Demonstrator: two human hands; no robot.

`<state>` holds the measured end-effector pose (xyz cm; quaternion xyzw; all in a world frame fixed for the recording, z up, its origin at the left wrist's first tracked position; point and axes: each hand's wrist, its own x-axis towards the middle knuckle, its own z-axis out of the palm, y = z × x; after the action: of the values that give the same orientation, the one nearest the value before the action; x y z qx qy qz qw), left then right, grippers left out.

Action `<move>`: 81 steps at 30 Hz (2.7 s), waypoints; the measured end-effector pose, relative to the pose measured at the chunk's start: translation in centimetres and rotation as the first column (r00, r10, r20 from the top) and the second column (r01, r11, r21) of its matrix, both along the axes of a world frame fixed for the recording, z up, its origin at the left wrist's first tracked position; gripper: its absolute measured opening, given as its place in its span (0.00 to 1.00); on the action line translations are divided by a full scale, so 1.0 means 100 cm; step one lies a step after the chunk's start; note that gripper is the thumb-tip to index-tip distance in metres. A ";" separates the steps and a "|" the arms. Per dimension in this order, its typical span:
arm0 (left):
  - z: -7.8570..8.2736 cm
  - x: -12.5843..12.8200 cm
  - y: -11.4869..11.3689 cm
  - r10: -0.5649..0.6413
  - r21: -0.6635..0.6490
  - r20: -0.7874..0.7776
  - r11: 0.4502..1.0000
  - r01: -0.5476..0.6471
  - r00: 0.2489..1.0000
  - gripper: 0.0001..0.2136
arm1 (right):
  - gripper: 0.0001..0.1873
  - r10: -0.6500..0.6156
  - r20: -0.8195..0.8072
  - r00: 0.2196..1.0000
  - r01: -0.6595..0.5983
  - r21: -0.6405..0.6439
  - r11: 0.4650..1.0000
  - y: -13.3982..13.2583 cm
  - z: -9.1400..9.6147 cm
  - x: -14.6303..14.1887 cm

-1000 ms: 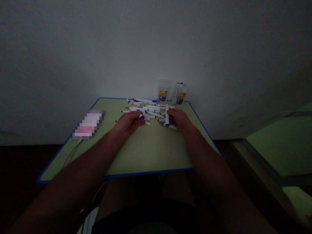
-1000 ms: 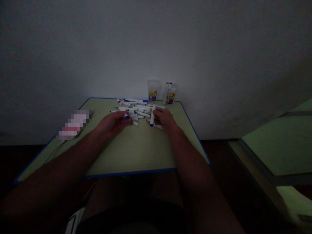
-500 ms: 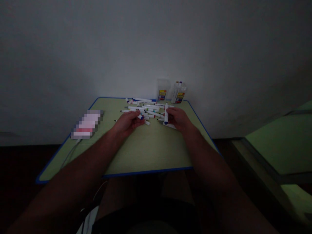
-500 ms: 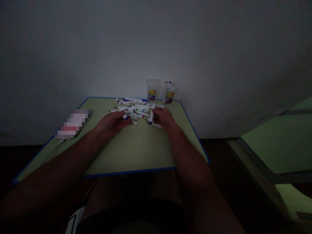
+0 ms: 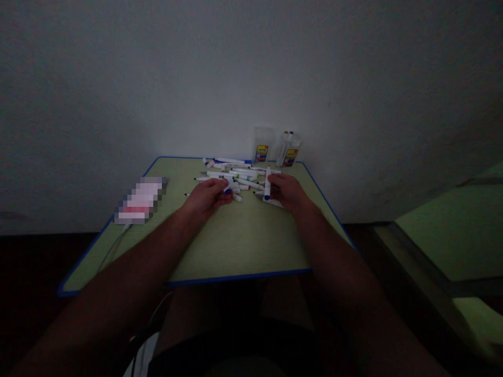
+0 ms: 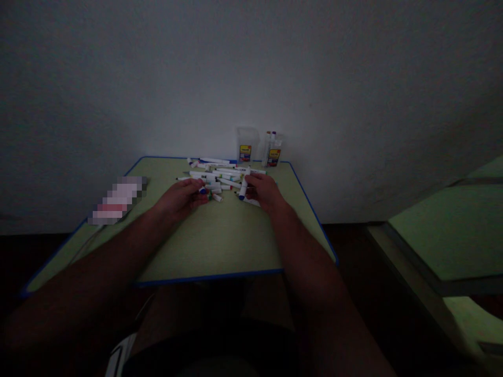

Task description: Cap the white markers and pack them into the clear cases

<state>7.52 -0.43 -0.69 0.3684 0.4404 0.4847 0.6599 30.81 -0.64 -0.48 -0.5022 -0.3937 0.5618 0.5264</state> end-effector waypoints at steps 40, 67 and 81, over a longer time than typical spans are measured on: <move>-0.004 -0.001 0.004 -0.020 -0.012 0.029 1.000 0.020 0.999 0.01 | 0.01 0.018 0.016 1.000 -0.017 -0.012 1.000 -0.001 0.000 -0.001; 0.002 -0.002 0.001 0.023 0.041 -0.066 0.999 -0.021 0.998 0.05 | 0.08 0.128 0.121 0.984 -0.117 -0.097 0.988 -0.007 0.005 -0.007; -0.003 -0.005 0.005 -0.005 0.049 -0.099 0.999 0.010 0.995 0.04 | 0.04 0.081 0.082 0.993 -0.071 -0.120 0.990 -0.008 0.008 -0.009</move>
<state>6.98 0.08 -1.03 0.4097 0.4589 0.4741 0.6299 29.93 -1.48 0.37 -0.5408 -0.4016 0.5813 0.4565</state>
